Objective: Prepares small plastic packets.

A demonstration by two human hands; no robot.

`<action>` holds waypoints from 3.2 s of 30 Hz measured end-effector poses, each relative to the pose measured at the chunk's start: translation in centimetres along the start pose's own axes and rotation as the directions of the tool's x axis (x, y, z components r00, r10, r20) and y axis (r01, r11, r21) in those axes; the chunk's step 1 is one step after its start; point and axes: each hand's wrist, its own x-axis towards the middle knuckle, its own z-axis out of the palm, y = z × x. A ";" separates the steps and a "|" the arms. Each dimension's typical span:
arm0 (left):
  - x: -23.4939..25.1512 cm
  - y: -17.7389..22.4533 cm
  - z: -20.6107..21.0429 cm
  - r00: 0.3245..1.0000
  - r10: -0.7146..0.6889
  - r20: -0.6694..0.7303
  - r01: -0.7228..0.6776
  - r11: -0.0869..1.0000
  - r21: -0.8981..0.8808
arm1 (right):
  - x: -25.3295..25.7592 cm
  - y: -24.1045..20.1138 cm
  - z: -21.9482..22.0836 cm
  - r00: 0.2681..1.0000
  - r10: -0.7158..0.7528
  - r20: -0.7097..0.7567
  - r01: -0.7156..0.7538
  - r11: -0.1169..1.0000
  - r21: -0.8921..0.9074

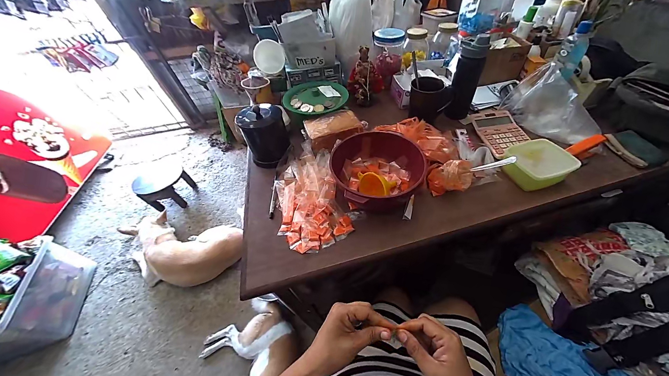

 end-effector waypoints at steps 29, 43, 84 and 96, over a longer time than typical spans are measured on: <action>0.6 1.6 -0.9 0.993 0.017 -0.120 -0.021 0.999 -0.034 | 0.7 -2.4 -0.3 0.980 0.194 0.045 -0.199 0.929 0.313; 1.5 1.7 -1.4 0.965 0.264 0.003 -0.248 0.902 0.353 | 0.6 -1.5 -0.5 0.923 0.279 0.265 -0.365 0.856 0.367; 1.2 1.5 2.4 0.975 0.061 -0.213 -0.028 0.988 0.154 | 0.2 -0.9 0.1 0.999 -0.047 -0.010 0.047 0.998 0.046; 1.0 1.6 2.0 0.976 0.062 -0.208 -0.015 0.976 0.219 | 0.0 -0.9 0.1 0.997 -0.071 0.004 0.071 0.997 -0.027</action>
